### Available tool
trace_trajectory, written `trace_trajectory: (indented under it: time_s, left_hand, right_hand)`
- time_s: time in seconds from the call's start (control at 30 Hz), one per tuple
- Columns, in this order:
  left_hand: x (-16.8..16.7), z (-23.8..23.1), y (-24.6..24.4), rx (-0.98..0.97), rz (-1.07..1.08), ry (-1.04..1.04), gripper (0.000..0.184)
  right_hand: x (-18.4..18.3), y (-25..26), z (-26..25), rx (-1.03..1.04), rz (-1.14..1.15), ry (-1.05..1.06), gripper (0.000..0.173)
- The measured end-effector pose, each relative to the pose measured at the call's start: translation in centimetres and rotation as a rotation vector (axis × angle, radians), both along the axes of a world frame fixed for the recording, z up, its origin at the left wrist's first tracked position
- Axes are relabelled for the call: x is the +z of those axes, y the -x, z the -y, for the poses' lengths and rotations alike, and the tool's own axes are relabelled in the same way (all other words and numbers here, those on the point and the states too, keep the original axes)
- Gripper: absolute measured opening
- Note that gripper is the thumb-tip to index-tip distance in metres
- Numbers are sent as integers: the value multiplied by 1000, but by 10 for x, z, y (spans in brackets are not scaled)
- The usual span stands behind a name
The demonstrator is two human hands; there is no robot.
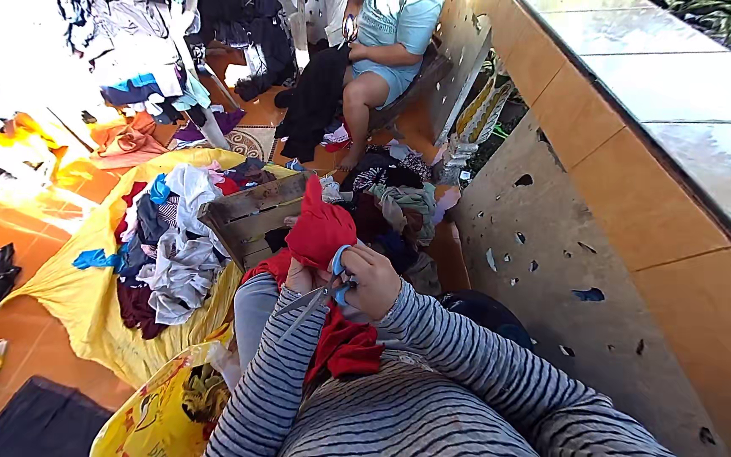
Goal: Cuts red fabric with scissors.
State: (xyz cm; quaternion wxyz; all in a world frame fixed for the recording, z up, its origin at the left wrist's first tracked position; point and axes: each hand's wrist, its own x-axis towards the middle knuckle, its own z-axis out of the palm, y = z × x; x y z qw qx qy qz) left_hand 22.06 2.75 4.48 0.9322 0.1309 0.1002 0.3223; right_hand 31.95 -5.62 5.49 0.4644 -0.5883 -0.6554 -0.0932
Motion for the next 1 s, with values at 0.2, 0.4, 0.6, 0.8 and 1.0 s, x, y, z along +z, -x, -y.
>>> trace_trajectory:
  time_s: [0.2, 0.4, 0.6, 0.8, 1.0]
  left_hand:
    - [5, -4, 11, 202, -284, 24, 63]
    - [6, 6, 16, 498, -343, 61, 35]
    - [24, 3, 19, 537, -380, 188, 54]
    - [24, 2, 33, 854, 1, -145, 54]
    - [61, -12, 53, 890, -37, -332, 29]
  right_hand:
    - [-3, 5, -3, 35, -70, 55, 22]
    - [-5, 16, -2, 31, -451, 264, 21]
    - [-11, 17, -3, -46, -524, 513, 26]
    - [-12, 19, 10, 331, -625, 438, 47]
    - [-6, 37, 27, 1022, -916, 832, 68]
